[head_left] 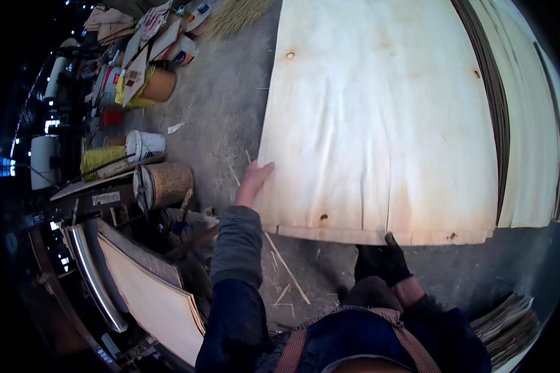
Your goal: The person places multiple thin wood veneer sheets onto a glue-coated panel emerging from a roller machine, aligning them side-by-side to cover the surface, and then stacks the assembled panels.
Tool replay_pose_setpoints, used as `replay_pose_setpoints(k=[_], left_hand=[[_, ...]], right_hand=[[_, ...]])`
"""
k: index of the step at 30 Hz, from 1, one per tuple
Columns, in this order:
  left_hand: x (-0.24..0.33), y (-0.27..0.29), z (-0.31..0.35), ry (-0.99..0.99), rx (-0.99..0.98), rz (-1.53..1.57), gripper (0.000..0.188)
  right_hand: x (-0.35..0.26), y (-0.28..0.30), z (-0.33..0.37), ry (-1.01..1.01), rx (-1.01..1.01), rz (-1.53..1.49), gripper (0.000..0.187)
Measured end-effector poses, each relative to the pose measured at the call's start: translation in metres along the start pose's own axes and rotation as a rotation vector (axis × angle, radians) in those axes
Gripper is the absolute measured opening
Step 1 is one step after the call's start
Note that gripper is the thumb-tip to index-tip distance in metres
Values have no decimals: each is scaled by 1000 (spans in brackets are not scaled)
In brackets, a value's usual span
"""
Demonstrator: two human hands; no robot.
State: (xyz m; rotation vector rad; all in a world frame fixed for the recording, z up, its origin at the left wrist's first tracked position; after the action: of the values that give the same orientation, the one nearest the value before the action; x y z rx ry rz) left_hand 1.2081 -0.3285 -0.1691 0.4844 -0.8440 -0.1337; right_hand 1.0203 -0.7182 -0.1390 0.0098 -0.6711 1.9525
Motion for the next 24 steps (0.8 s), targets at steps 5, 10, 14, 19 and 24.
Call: replay_pose_setpoints(k=[5,10,14,19,24], left_hand=[[82,16,17,408,-223,357,42],[76,5,42,161,-296,266,40],[70,-12,80,66,-267,200,38],[39,-1,163,6,-197,106,35],[-56,29,279,24,-200,223,32]], right_hand=[[-20,-18,38,57,-58,230,52],[-23,12,20,239,5,306,45],[-40,70,0,258,-40,348,40],[-8,121,49,165,-63,282,48],[20,222,138,224,182,1499,36]])
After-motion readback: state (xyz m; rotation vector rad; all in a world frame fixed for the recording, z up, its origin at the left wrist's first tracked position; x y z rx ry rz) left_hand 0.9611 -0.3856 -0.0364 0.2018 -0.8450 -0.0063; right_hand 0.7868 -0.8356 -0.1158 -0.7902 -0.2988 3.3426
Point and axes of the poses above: each hand's wrist, its own z-axis away from the middle knuckle, its own y-axis out of the back of the hand, x = y × z, the point moved 2 cm from there along -z, towards the middle knuckle, and after that the axes turned 8 degrees about x, right-handed, at the moved point
